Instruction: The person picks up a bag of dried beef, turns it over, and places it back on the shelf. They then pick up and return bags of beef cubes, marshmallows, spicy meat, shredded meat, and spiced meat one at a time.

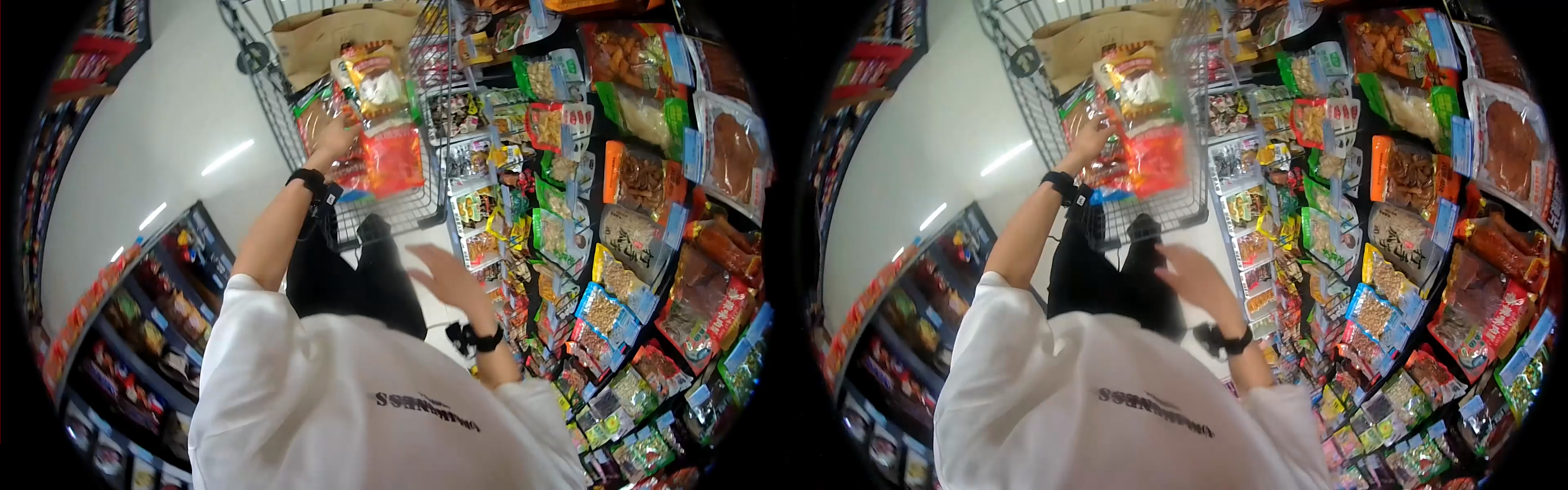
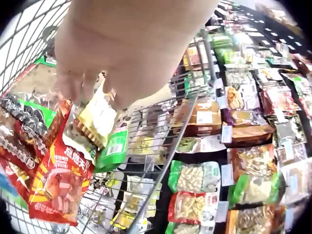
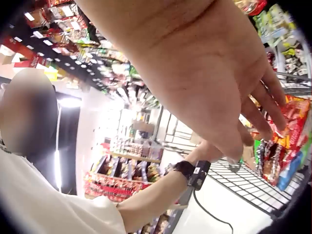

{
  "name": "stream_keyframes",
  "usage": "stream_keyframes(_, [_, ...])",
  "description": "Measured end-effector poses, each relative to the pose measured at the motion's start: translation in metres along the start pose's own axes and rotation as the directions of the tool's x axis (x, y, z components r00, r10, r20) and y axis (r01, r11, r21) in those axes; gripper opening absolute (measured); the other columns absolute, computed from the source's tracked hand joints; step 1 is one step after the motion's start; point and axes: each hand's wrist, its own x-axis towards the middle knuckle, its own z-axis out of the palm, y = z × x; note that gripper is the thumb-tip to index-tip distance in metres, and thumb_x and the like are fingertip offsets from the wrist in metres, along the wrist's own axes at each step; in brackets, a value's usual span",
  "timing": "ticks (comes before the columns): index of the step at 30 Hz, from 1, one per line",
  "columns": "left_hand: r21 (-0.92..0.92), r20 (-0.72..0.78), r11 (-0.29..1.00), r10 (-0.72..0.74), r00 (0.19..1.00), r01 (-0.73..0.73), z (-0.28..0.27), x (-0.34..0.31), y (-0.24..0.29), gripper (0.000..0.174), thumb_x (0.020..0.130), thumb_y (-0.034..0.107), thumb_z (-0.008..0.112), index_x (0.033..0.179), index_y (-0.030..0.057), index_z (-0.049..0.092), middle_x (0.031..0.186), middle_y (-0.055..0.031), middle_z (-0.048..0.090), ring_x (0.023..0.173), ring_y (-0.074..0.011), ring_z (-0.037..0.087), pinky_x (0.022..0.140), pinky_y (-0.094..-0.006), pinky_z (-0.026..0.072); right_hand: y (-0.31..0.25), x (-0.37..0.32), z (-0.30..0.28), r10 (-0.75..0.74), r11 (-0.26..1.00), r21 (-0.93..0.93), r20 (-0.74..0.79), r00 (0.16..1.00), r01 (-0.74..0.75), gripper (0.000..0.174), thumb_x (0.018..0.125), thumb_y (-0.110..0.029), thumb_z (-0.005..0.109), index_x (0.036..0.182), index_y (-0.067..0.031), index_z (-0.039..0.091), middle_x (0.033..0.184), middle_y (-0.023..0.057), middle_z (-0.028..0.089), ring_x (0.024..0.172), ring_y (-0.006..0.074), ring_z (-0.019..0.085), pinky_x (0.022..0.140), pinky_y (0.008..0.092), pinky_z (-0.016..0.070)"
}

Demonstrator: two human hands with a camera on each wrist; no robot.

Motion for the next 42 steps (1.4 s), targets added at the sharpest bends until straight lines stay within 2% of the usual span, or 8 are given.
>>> stream_keyframes(7, [-0.168,0.018,0.951,-0.261,0.965,0.26,0.041,0.126,-0.037,0.067,0.085,0.034,0.072,0.139,0.0014,0.049,0.123,-0.0292,0.065,0.116,-0.0427,0.063,0.099,-0.0475,0.0493,-0.053,0.038,0.037,0.366,0.896,0.287,-0.049,0.929,-0.338,0.04,0.096,-0.016,0.066,0.133,-0.0002,0.058,0.124,0.021,0.064,0.108,0.0349,0.064,0.093,0.0378,0.0505])
stream_keyframes(14, [-0.179,0.077,0.849,-0.492,0.867,0.497,0.089,0.175,-0.074,0.048,0.081,0.042,0.077,0.114,0.0074,0.072,0.107,-0.0171,0.075,0.104,-0.0355,0.07,0.094,-0.0421,0.0534,-0.081,0.04,0.045,0.557,0.744,0.457,-0.02,0.83,-0.488,0.04,0.099,-0.019,0.062,0.134,-0.0016,0.055,0.132,0.0203,0.06,0.119,0.0402,0.058,0.099,0.0418,0.0489])
stream_keyframes(20, [-0.166,-0.105,0.978,-0.147,0.983,0.129,0.083,0.128,-0.035,0.027,0.089,0.026,0.073,0.09,0.0003,0.063,0.079,-0.0142,0.067,0.072,-0.0329,0.064,0.068,-0.0415,0.0501,-0.096,0.026,0.036,0.491,0.851,0.317,-0.196,0.848,-0.42,0.04,0.098,-0.014,0.063,0.135,-0.0007,0.056,0.125,0.0187,0.062,0.102,0.0304,0.066,0.084,0.0366,0.0537])
stream_keyframes(22, [0.086,-0.339,0.989,0.141,0.93,-0.118,0.083,0.115,-0.036,0.028,0.089,0.024,0.073,0.088,-0.0013,0.061,0.079,-0.016,0.062,0.07,-0.0339,0.061,0.067,-0.0421,0.0486,-0.105,0.019,0.029,0.569,0.771,0.437,-0.147,0.809,-0.464,0.041,0.099,-0.017,0.063,0.135,-0.0013,0.055,0.13,0.0201,0.06,0.113,0.0377,0.061,0.094,0.0407,0.0503])
stream_keyframes(23, [-0.102,-0.383,0.981,0.114,0.917,-0.164,0.082,0.108,-0.032,0.026,0.09,0.021,0.072,0.089,-0.0016,0.06,0.078,-0.016,0.058,0.07,-0.0334,0.058,0.068,-0.0414,0.0478,-0.107,0.016,0.025,0.597,0.729,0.491,-0.118,0.793,-0.476,0.041,0.099,-0.019,0.062,0.135,-0.0017,0.055,0.132,0.0208,0.059,0.119,0.0413,0.058,0.099,0.0427,0.0485])
stream_keyframes(29, [-0.649,-0.058,0.76,0.0,0.998,-0.038,0.009,0.018,0.075,0.021,0.103,0.009,0.056,0.122,0.0006,0.058,0.095,-0.0029,0.065,0.083,-0.0106,0.058,0.074,-0.0295,0.0486,-0.097,-0.02,0.011,0.489,0.848,0.347,-0.218,0.844,-0.402,0.041,0.098,-0.018,0.063,0.134,-0.0006,0.056,0.13,0.0206,0.061,0.118,0.0403,0.059,0.099,0.0417,0.0487])
stream_keyframes(35, [-0.725,0.18,0.686,0.273,0.945,-0.06,-0.024,-0.076,0.154,0.039,0.105,0.014,0.054,0.141,0.0016,0.048,0.125,-0.0061,0.064,0.108,-0.0128,0.061,0.094,-0.0285,0.0494,-0.059,-0.087,-0.004,0.367,0.929,0.202,-0.382,0.848,-0.31,0.042,0.096,-0.012,0.065,0.136,-0.001,0.056,0.122,0.018,0.066,0.11,0.0309,0.066,0.096,0.0371,0.0508])
stream_keyframes(42, [-0.69,0.453,0.712,0.561,0.693,-0.125,-0.035,-0.229,0.242,0.041,0.105,0.021,0.055,0.143,0.0046,0.05,0.133,-0.0031,0.058,0.121,-0.0124,0.053,0.104,-0.0325,0.0449,-0.022,-0.154,-0.017,0.309,0.89,0.438,-0.783,0.541,0.125,0.078,0.094,-0.009,0.068,0.158,-0.0048,0.023,0.156,0.02,0.038,0.137,0.029,0.049,0.109,0.0404,0.0431])
